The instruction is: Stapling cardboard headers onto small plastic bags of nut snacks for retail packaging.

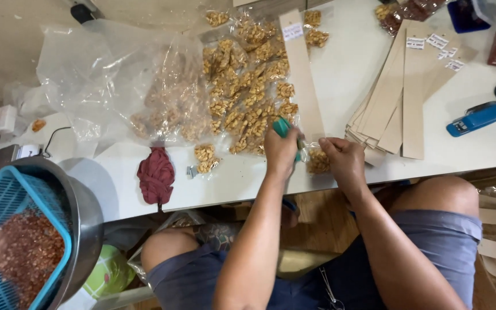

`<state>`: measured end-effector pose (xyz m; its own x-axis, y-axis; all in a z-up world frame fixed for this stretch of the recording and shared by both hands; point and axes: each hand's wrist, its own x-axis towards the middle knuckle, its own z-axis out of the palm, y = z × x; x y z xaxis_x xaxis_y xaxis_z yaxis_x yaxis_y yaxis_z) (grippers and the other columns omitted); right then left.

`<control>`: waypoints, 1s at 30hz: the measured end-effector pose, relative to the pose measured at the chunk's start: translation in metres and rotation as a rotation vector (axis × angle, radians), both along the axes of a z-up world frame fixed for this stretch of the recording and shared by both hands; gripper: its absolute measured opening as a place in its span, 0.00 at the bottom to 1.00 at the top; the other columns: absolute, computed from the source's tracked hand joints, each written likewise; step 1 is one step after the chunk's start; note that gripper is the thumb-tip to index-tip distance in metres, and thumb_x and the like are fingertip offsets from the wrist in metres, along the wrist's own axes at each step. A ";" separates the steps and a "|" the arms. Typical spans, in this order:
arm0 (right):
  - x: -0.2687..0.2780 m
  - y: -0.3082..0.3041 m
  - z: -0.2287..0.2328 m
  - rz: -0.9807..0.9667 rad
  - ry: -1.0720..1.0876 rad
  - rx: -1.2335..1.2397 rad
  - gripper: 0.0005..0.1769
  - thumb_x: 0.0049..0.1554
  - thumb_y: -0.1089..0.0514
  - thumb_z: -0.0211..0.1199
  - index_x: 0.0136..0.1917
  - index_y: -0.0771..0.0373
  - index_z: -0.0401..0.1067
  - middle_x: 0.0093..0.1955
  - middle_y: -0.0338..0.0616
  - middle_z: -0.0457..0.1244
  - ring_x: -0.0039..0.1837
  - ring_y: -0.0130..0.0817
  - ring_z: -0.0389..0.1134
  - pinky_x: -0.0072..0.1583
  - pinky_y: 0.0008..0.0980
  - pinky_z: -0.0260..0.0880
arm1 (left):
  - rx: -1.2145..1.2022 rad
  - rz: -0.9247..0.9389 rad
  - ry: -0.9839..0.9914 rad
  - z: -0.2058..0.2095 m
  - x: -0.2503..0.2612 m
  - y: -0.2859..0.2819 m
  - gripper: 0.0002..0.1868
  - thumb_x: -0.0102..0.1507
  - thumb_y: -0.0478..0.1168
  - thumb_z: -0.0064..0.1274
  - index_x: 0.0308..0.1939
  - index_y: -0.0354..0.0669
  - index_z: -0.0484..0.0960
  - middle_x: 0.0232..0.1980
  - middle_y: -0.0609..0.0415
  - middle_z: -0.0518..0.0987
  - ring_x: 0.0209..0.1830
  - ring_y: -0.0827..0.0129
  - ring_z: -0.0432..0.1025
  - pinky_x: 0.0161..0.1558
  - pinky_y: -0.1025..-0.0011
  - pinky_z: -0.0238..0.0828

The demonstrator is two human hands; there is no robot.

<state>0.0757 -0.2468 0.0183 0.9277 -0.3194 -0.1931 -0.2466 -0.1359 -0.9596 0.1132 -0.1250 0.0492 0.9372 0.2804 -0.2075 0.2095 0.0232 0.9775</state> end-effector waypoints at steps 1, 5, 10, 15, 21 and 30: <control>0.004 -0.004 -0.018 0.029 0.001 -0.056 0.18 0.60 0.44 0.69 0.54 0.59 0.82 0.42 0.52 0.71 0.52 0.46 0.73 0.52 0.45 0.71 | -0.022 0.128 -0.016 0.011 0.000 -0.006 0.06 0.55 0.38 0.58 0.32 0.41 0.80 0.22 0.49 0.77 0.19 0.65 0.75 0.22 0.67 0.70; -0.001 -0.001 -0.020 0.105 0.004 -0.220 0.20 0.58 0.41 0.70 0.55 0.57 0.82 0.44 0.51 0.72 0.55 0.51 0.73 0.55 0.46 0.71 | -0.040 0.315 -0.025 0.007 0.017 -0.017 0.22 0.66 0.56 0.54 0.43 0.38 0.80 0.42 0.42 0.83 0.48 0.55 0.78 0.52 0.58 0.71; -0.011 0.011 -0.005 0.109 -0.063 -0.225 0.19 0.60 0.44 0.69 0.55 0.59 0.82 0.42 0.54 0.72 0.54 0.55 0.73 0.53 0.47 0.71 | -0.254 0.411 -0.123 0.035 0.005 -0.033 0.20 0.62 0.55 0.56 0.34 0.39 0.81 0.34 0.49 0.79 0.38 0.66 0.72 0.48 0.64 0.68; -0.006 0.006 0.002 0.130 -0.103 -0.239 0.18 0.62 0.47 0.67 0.57 0.61 0.81 0.44 0.53 0.72 0.54 0.51 0.73 0.53 0.47 0.71 | -0.184 0.235 -0.109 -0.027 0.022 0.001 0.20 0.62 0.56 0.54 0.36 0.43 0.79 0.33 0.53 0.74 0.36 0.65 0.66 0.41 0.66 0.64; 0.011 -0.034 0.010 0.072 0.064 0.867 0.11 0.52 0.52 0.61 0.44 0.59 0.75 0.31 0.38 0.64 0.35 0.34 0.68 0.42 0.27 0.68 | 1.238 -0.206 -0.112 -0.018 -0.029 0.066 0.19 0.57 0.42 0.56 0.50 0.38 0.78 0.47 0.38 0.80 0.51 0.41 0.77 0.55 0.53 0.72; 0.017 -0.034 -0.007 1.112 -0.325 1.969 0.03 0.67 0.58 0.51 0.51 0.55 0.65 0.45 0.37 0.53 0.37 0.28 0.64 0.40 0.30 0.69 | 1.156 -0.210 -0.017 -0.051 -0.024 0.098 0.19 0.59 0.38 0.52 0.54 0.39 0.73 0.41 0.39 0.80 0.45 0.40 0.79 0.48 0.48 0.76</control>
